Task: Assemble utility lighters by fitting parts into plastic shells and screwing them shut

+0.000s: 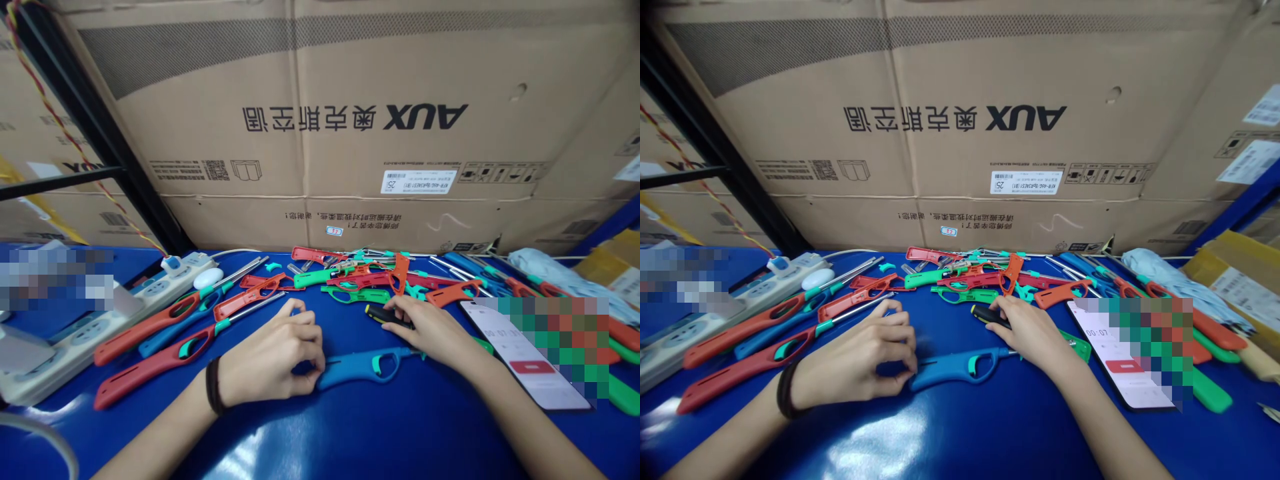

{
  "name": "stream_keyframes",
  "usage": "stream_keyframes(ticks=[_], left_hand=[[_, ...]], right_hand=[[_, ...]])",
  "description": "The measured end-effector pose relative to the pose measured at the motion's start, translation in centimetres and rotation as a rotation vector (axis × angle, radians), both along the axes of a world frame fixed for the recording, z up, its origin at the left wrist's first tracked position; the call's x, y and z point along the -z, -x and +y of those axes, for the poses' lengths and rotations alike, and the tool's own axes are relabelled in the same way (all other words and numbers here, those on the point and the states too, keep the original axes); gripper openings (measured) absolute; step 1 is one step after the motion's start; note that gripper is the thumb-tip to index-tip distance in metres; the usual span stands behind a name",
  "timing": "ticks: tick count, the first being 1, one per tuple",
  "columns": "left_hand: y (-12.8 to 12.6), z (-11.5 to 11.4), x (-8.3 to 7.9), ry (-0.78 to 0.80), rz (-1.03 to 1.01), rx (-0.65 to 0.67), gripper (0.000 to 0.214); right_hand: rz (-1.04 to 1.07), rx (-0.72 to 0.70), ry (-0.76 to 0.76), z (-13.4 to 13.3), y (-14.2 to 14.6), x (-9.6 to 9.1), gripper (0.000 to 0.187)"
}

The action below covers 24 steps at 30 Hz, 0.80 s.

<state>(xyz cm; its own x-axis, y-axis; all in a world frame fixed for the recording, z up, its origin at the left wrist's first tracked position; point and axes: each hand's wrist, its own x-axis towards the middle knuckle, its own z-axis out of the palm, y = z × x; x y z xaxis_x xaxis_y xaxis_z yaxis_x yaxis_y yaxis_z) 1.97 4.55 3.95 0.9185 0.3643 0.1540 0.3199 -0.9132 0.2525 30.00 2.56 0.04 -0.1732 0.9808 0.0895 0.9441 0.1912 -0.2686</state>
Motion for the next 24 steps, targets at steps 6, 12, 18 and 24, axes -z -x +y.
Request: stream_keyframes(ticks=[6, 12, 18, 24], left_hand=[[0.1, -0.1, -0.1, 0.049, -0.021, -0.025, 0.007], [0.0, 0.5, 1.2, 0.07, -0.008, -0.096, 0.033], [-1.1, 1.1, 3.4, 0.097, -0.119, -0.08, 0.035], [-1.5, 1.2, 4.9, 0.139, -0.218, -0.081, 0.038]], right_hand=[[-0.018, 0.004, -0.013, -0.1, 0.1, -0.3, 0.016], [0.143, 0.031, -0.25, -0.3, 0.0, -1.8, 0.02], [0.89, 0.15, -0.624, -2.2, 3.5, -3.9, 0.031], [1.28, -0.099, -0.221, -3.2, 8.9, -4.3, 0.031]])
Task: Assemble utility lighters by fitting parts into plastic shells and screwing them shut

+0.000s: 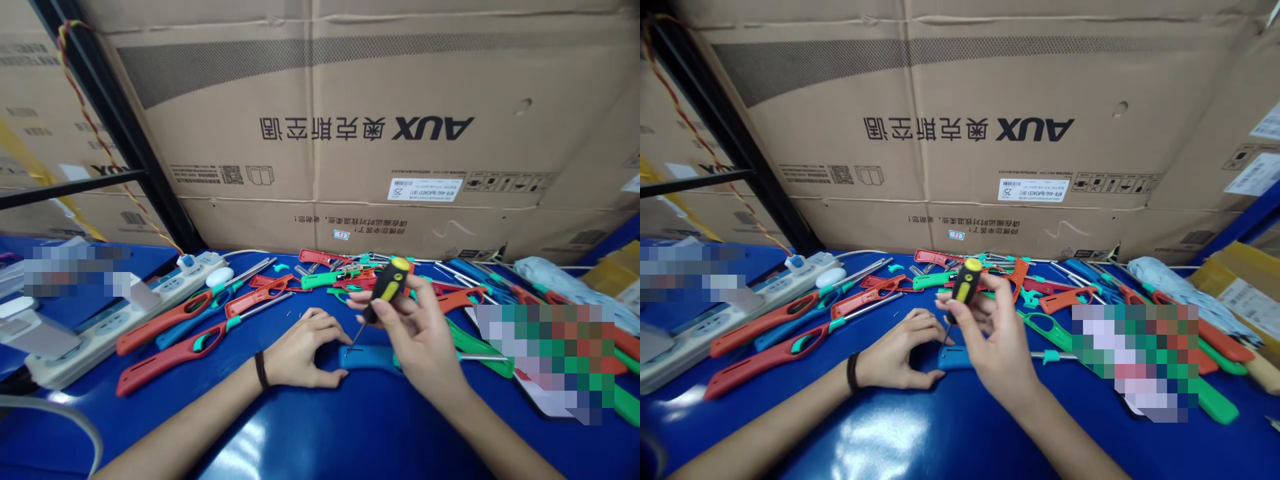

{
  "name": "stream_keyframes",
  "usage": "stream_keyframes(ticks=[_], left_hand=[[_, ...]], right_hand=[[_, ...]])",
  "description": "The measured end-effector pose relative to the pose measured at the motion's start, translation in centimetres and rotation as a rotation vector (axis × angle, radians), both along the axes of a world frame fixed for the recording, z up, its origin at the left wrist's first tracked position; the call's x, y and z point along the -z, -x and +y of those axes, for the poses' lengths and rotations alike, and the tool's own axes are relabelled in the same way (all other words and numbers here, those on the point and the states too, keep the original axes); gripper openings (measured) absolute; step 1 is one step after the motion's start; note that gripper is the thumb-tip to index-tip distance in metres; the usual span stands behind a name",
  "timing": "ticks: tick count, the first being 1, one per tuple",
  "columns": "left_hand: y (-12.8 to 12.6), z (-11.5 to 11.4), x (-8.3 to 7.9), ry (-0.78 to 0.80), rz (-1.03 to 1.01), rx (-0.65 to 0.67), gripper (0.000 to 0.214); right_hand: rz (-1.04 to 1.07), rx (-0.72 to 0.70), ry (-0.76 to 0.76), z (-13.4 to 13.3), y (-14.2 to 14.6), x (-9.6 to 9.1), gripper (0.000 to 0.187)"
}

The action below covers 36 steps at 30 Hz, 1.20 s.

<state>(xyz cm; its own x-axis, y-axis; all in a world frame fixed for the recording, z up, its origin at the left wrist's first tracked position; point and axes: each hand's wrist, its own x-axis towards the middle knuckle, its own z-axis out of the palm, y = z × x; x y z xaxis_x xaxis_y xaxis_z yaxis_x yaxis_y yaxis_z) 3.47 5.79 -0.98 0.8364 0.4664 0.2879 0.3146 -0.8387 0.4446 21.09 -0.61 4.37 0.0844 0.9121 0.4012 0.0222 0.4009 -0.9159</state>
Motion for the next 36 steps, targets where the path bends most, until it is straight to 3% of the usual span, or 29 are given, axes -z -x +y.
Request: stream_keyframes(ticks=[4, 9, 30, 33, 36], left_hand=[[0.1, 0.1, 0.3, -0.017, -0.04, -0.003, 0.037], [0.2, 0.2, 0.2, -0.031, -0.036, 0.006, 0.035], [0.3, 0.2, 0.4, -0.029, -0.023, 0.018, 0.034], [0.3, 0.2, 0.4, -0.032, -0.007, 0.014, 0.026], [0.3, 0.2, 0.3, -0.031, 0.01, 0.022, 0.024]], right_hand=[[-0.086, -0.073, 0.033, 0.6, 1.0, 1.0, 0.032], [-0.063, -0.021, 0.032, 0.7, 0.9, 1.7, 0.03], [-0.118, -0.06, 0.015, 0.6, 0.8, 2.5, 0.032], [-0.086, -0.135, -0.055, 0.1, 1.1, 2.6, 0.031], [0.012, -0.265, -0.021, -0.2, 1.4, 2.9, 0.023]])
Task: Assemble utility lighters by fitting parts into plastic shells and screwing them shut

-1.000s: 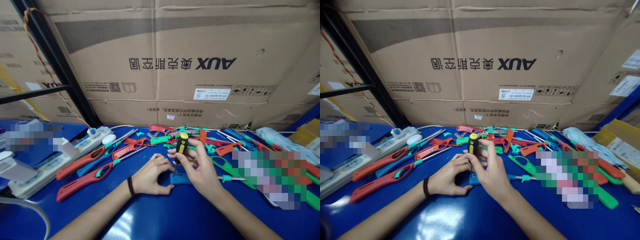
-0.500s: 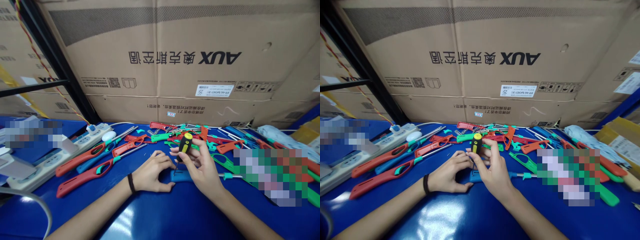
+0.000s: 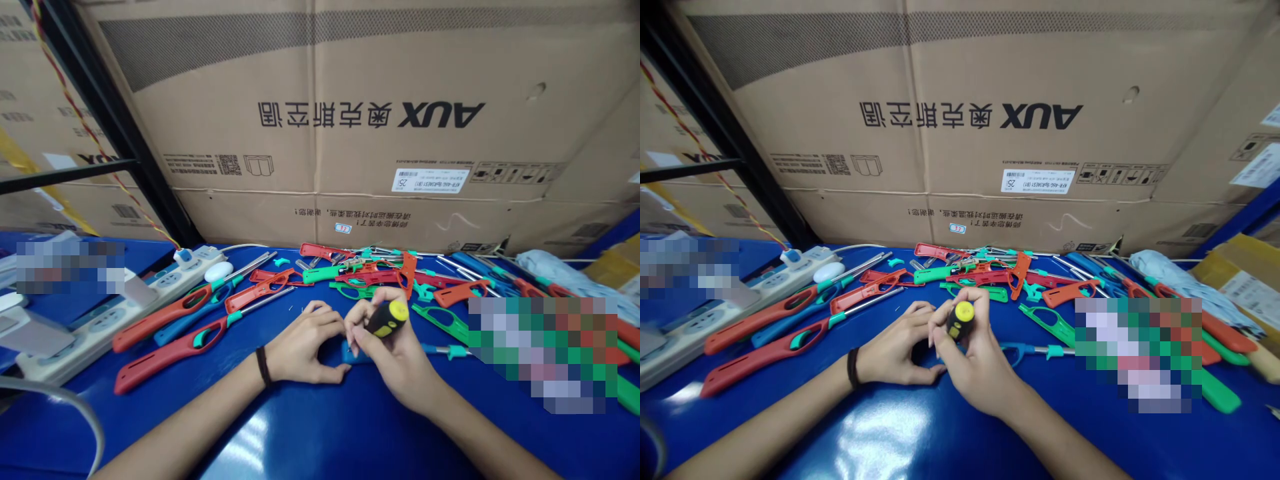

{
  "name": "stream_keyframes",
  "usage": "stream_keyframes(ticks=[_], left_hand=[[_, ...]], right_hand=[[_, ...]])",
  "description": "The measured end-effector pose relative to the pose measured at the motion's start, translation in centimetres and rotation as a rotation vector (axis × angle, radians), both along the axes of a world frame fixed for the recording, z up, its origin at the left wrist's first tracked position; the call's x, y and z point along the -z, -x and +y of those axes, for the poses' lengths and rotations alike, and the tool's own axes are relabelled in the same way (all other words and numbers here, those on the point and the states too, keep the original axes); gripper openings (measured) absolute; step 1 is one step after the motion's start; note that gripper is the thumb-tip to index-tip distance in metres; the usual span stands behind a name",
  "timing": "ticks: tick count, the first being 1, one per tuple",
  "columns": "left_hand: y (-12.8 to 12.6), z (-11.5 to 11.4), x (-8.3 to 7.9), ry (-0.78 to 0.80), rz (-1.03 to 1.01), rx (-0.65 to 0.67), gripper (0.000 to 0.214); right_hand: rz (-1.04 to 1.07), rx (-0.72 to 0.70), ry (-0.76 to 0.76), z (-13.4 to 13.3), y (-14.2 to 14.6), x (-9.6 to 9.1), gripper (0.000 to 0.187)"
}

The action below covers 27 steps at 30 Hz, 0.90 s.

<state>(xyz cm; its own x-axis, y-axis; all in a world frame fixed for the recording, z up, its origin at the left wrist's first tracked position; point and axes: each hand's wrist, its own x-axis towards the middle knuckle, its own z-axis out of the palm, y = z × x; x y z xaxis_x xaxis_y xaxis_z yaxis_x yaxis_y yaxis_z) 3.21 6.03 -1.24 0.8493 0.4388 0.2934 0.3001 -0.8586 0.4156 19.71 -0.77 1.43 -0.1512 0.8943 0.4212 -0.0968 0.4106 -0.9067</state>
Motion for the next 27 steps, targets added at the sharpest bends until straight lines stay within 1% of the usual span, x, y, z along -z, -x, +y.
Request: stream_keyframes(ticks=[2, 5, 6, 8, 11, 13, 15, 16, 18, 19, 20, 22, 25, 26, 27], left_hand=[[0.0, 0.0, 0.0, -0.004, -0.016, 0.0, 0.027], [0.0, 0.0, 0.0, -0.015, -0.041, -0.008, 0.031], [0.0, 0.0, 0.0, -0.018, -0.045, -0.007, 0.033], [0.0, 0.0, 0.1, -0.023, -0.046, -0.005, 0.036], [0.0, -0.1, 0.0, -0.019, -0.034, -0.004, 0.036], [-0.1, -0.2, -0.1, -0.009, -0.021, 0.0, 0.035], [-0.1, -0.2, -0.2, -0.004, -0.015, 0.003, 0.034], [-0.1, -0.3, -0.2, -0.007, -0.015, 0.005, 0.034], [-0.1, -0.3, -0.2, -0.013, -0.018, 0.018, 0.033], [-0.1, -0.4, -0.2, -0.013, -0.017, 0.027, 0.033], [-0.1, -0.4, -0.2, -0.01, -0.016, 0.035, 0.034], [-0.1, -0.5, -0.1, -0.003, -0.018, 0.044, 0.035], [-0.1, -0.6, -0.1, -0.011, -0.02, 0.041, 0.037], [-0.1, -0.6, -0.1, -0.016, -0.021, 0.04, 0.037], [-0.1, -0.6, -0.1, -0.016, -0.023, 0.038, 0.036]], right_hand=[[0.042, -0.067, 0.054, 0.1, 0.1, 0.2, 0.02], [0.108, -0.144, 0.1, 0.5, 0.0, 0.0, 0.034], [0.127, -0.15, 0.103, 0.6, 0.0, -0.2, 0.032], [0.169, -0.141, 0.089, 0.8, 0.0, -0.7, 0.019], [0.274, -0.13, 0.078, 0.7, 0.0, -1.3, 0.021], [0.327, -0.151, 0.115, 0.6, -0.1, -1.5, 0.019], [0.325, -0.169, 0.159, 0.6, -0.2, -1.7, 0.03], [0.309, -0.169, 0.159, 0.5, -0.2, -1.7, 0.03], [0.278, -0.155, 0.133, 0.5, -0.3, -1.8, 0.015], [0.279, -0.155, 0.115, 0.4, -0.3, -1.8, 0.014], [0.292, -0.162, 0.102, 0.4, -0.3, -1.8, 0.017], [0.321, -0.188, 0.11, 0.2, -0.3, -1.8, 0.014], [0.264, -0.192, 0.139, 0.0, -0.4, -1.9, 0.029], [0.234, -0.189, 0.142, -0.1, -0.4, -1.9, 0.027], [0.216, -0.191, 0.141, -0.2, -0.4, -2.0, 0.02]])
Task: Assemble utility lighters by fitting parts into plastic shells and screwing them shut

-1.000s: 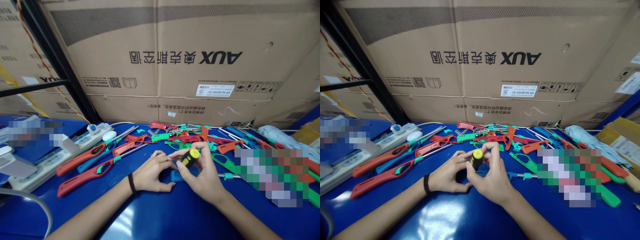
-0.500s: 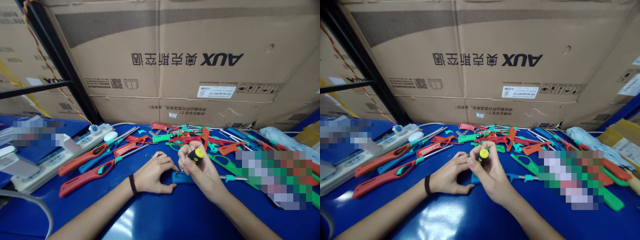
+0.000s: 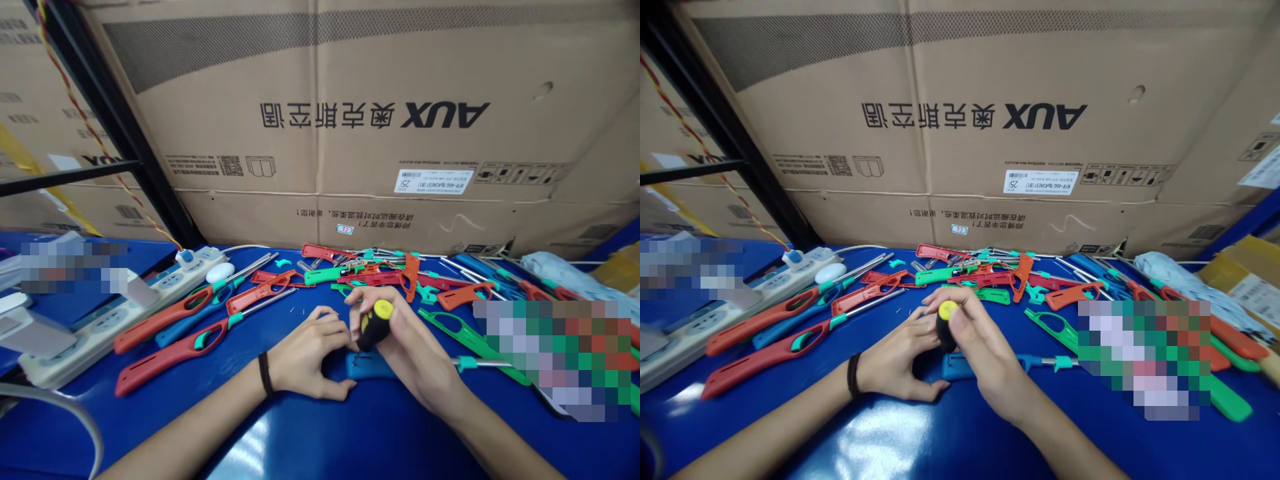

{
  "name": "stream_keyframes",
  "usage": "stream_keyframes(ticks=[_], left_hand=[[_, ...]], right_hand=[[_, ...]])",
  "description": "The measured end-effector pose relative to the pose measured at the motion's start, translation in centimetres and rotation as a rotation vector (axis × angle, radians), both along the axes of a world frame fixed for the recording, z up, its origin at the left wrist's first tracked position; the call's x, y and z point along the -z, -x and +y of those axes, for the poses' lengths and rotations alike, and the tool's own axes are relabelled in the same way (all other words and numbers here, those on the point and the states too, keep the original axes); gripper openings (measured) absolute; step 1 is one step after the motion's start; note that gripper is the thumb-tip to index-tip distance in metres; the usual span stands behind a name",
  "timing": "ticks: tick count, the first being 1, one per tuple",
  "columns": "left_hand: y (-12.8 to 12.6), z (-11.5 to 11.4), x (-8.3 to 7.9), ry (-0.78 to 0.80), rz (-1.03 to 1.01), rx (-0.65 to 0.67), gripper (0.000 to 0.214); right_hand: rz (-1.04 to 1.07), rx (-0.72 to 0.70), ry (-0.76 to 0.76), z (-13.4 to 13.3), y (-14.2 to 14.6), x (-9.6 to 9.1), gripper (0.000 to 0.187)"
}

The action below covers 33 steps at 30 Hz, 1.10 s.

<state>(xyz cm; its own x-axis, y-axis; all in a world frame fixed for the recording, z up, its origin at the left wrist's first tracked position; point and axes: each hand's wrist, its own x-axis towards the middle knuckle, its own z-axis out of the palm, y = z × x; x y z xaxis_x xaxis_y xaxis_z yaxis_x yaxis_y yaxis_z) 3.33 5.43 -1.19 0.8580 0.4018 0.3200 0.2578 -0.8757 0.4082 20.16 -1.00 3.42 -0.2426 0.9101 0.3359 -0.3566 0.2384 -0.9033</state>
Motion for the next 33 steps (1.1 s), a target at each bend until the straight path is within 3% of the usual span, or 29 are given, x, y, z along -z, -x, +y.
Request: stream_keyframes(ticks=[1, 5, 8, 11, 15, 18, 21, 25, 29, 31, 33], left_hand=[[0.0, 0.0, 0.0, 0.004, -0.003, 0.0, 0.035], [0.0, 0.0, 0.0, 0.033, -0.033, 0.024, 0.029], [0.1, 0.0, 0.2, 0.024, -0.046, 0.018, 0.03], [0.1, 0.1, 0.3, 0.0, -0.022, -0.008, 0.038], [0.2, 0.2, 0.4, -0.006, -0.039, -0.001, 0.039], [0.2, 0.3, 0.4, -0.03, -0.057, -0.015, 0.037], [0.3, 0.3, 0.3, -0.05, -0.041, -0.02, 0.035], [0.3, 0.3, 0.0, -0.034, -0.038, -0.009, 0.032], [0.2, 0.3, 0.1, -0.029, -0.025, -0.027, 0.035], [0.2, 0.3, 0.2, -0.029, -0.025, -0.036, 0.03], [0.1, 0.2, 0.3, -0.019, -0.048, -0.036, 0.018]], right_hand=[[-0.003, -0.01, -0.005, -0.1, 0.0, 0.0, 0.014], [0.066, -0.06, 0.001, -0.1, 0.0, -0.2, 0.018], [0.001, -0.069, -0.005, 0.1, 0.4, -0.3, 0.039], [-0.024, -0.054, -0.015, 0.5, 0.9, -0.4, 0.018], [0.069, 0.005, -0.01, 1.0, 1.7, -0.6, 0.023], [0.0, 0.023, 0.034, 1.2, 2.0, -0.7, 0.033], [-0.016, 0.056, -0.007, 1.3, 2.1, -0.6, 0.024], [0.108, 0.1, -0.057, 1.0, 2.0, -0.2, 0.025], [-0.03, 0.093, -0.058, 0.4, 1.9, -0.1, 0.039], [-0.078, 0.111, -0.055, 0.3, 2.1, 0.0, 0.031], [0.022, 0.121, -0.019, 0.3, 2.6, 0.1, 0.029]])
